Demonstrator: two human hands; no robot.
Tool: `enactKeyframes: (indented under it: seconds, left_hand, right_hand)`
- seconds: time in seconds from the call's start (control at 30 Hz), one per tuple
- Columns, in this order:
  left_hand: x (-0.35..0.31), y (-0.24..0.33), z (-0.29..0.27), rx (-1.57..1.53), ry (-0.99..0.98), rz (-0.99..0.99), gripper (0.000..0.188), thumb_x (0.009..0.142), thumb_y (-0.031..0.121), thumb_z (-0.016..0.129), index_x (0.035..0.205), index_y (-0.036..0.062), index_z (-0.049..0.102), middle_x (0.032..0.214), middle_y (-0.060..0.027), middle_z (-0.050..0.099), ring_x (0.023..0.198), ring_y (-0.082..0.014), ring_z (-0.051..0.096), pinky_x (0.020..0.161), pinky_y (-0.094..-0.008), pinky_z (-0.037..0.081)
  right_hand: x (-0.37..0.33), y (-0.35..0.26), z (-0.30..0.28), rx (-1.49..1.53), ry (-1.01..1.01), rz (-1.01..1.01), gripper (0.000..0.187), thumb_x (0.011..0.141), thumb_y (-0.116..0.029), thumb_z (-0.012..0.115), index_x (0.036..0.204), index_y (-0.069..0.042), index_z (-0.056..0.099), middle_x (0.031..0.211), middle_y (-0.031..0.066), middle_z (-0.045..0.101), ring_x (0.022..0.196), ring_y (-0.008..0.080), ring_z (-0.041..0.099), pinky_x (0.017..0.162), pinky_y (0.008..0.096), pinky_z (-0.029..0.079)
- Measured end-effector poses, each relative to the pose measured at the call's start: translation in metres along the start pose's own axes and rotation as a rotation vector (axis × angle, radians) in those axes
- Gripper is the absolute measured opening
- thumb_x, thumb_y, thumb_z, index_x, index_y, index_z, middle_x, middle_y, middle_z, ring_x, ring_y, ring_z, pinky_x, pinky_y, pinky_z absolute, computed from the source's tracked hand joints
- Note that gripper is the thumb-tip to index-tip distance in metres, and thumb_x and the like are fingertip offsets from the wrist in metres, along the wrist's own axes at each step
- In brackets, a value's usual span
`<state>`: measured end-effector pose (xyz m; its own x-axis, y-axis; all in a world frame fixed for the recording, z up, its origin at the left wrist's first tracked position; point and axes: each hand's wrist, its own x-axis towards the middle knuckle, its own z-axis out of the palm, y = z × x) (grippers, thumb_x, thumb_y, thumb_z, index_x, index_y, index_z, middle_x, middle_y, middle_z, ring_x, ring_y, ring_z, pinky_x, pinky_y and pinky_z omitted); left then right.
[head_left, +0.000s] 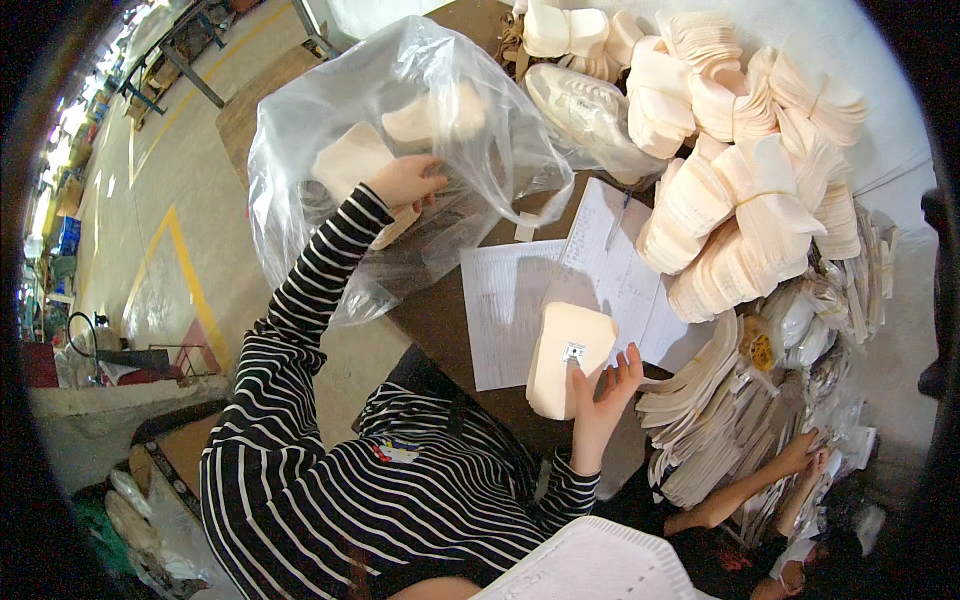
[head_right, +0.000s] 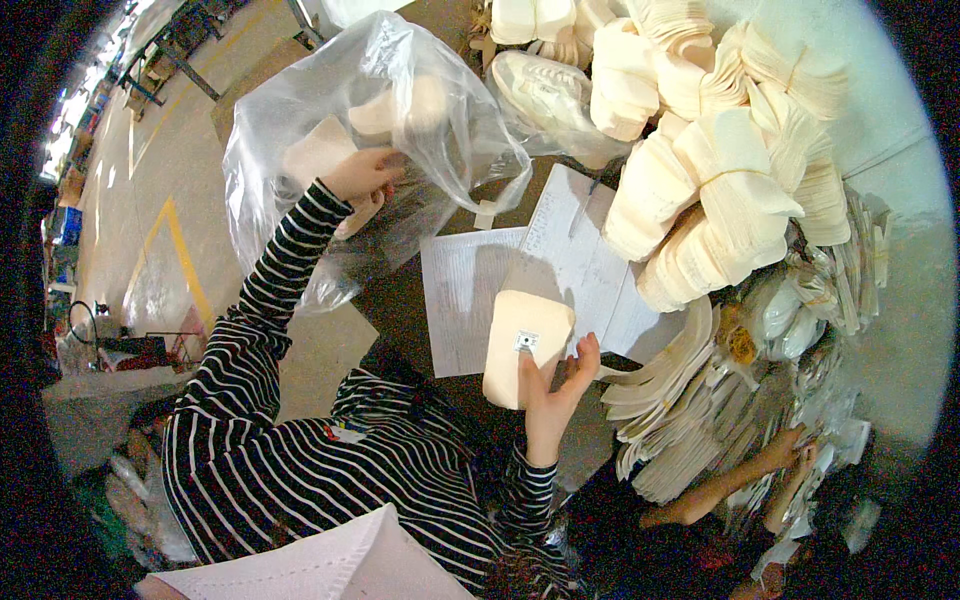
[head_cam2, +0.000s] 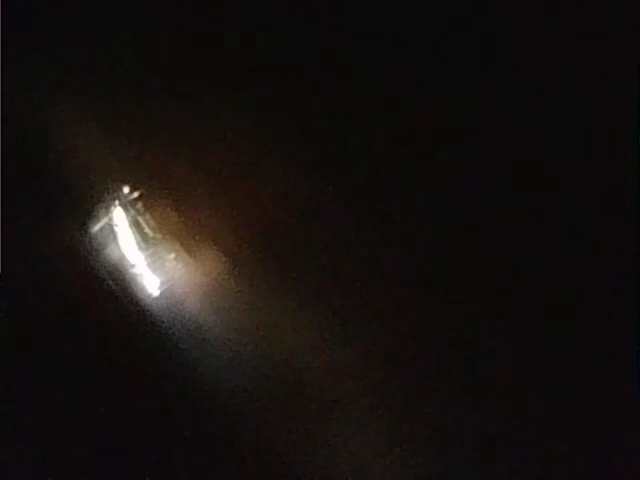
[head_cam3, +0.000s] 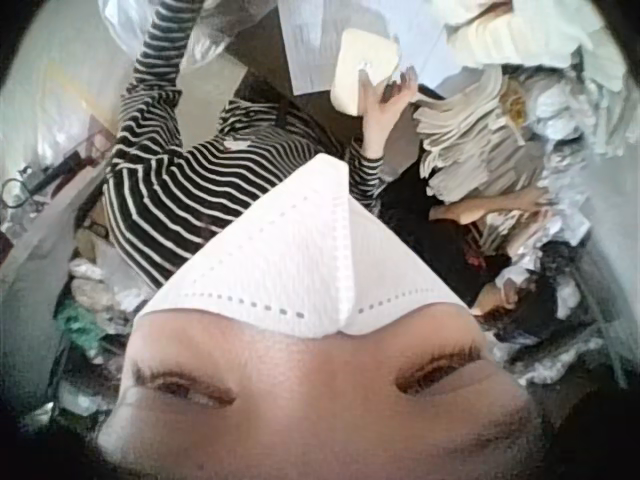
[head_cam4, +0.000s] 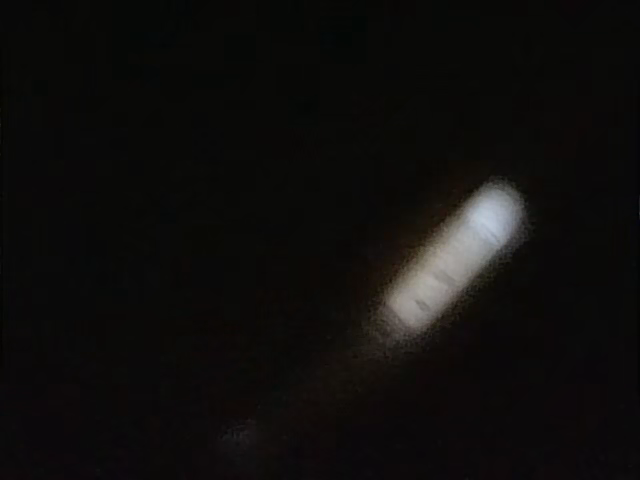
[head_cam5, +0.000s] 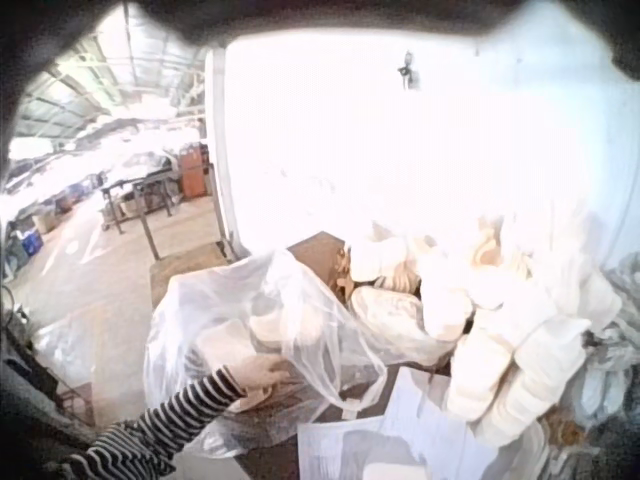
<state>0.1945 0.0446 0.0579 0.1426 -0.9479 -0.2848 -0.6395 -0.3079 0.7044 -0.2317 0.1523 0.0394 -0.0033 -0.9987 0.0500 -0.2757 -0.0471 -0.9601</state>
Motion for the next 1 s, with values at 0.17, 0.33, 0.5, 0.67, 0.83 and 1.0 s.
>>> enactKeyframes:
  seconds: [0.17, 0.33, 0.5, 0.67, 0.83, 1.0]
  left_hand:
    - [0.045, 0.014, -0.028, 0.025, 0.344, 0.307, 0.090, 0.090, 0.007, 0.059, 0.159, 0.0244, 0.004, 0.103, -0.0206, 0.069, 0.092, -0.0345, 0.068, 0.090, -0.0451, 0.052]
    - [0.072, 0.016, -0.034, 0.487, 0.315, 0.405, 0.106, 0.085, 0.007, 0.069, 0.159, 0.0304, -0.002, 0.114, -0.0198, 0.065, 0.103, -0.0319, 0.063, 0.092, -0.0455, 0.050]
    - [0.094, -0.018, -0.037, 0.596, 0.162, 0.304, 0.117, 0.075, -0.002, 0.075, 0.159, 0.0373, 0.004, 0.100, -0.0156, 0.064, 0.096, -0.0337, 0.063, 0.089, -0.0460, 0.050]
    - [0.093, -0.023, -0.049, 0.555, 0.154, 0.325, 0.116, 0.073, -0.007, 0.072, 0.158, 0.0394, 0.008, 0.098, -0.0125, 0.063, 0.092, -0.0306, 0.062, 0.086, -0.0427, 0.052]
    - [0.091, -0.016, -0.063, 0.394, 0.070, 0.150, 0.103, 0.076, -0.006, 0.066, 0.158, 0.0360, 0.020, 0.092, -0.0106, 0.064, 0.074, -0.0233, 0.063, 0.075, -0.0357, 0.054]
    - [0.061, 0.009, -0.063, 0.396, 0.252, 0.271, 0.075, 0.080, -0.001, 0.062, 0.149, 0.0233, 0.042, 0.086, -0.0083, 0.065, 0.067, -0.0172, 0.061, 0.068, -0.0310, 0.053]
  right_hand:
    - [-0.005, -0.002, -0.014, 0.155, 0.120, -0.001, 0.075, 0.084, 0.004, 0.069, 0.148, -0.004, 0.030, 0.155, 0.0130, 0.031, 0.135, 0.0294, 0.038, 0.112, 0.0439, 0.031]
    - [-0.007, -0.006, -0.028, 0.210, 0.189, 0.010, 0.071, 0.086, 0.004, 0.066, 0.148, -0.004, 0.032, 0.152, 0.0105, 0.035, 0.131, 0.0274, 0.042, 0.109, 0.0412, 0.034]
    - [-0.009, -0.009, -0.034, 0.232, 0.217, 0.039, 0.067, 0.087, 0.005, 0.063, 0.147, -0.003, 0.034, 0.152, 0.0095, 0.036, 0.123, 0.0244, 0.047, 0.106, 0.0385, 0.038]
    - [-0.011, -0.011, -0.038, 0.268, 0.240, 0.062, 0.063, 0.088, 0.008, 0.060, 0.146, -0.003, 0.035, 0.152, 0.0093, 0.037, 0.118, 0.0224, 0.050, 0.104, 0.0352, 0.039]
    - [-0.010, -0.015, -0.038, 0.255, 0.222, 0.059, 0.062, 0.088, 0.010, 0.059, 0.145, -0.002, 0.037, 0.150, 0.0090, 0.040, 0.115, 0.0218, 0.052, 0.104, 0.0341, 0.040]
    - [-0.012, -0.024, -0.035, 0.294, 0.217, 0.009, 0.054, 0.086, 0.007, 0.063, 0.136, -0.001, 0.046, 0.145, 0.0128, 0.045, 0.114, 0.0230, 0.054, 0.103, 0.0359, 0.042]
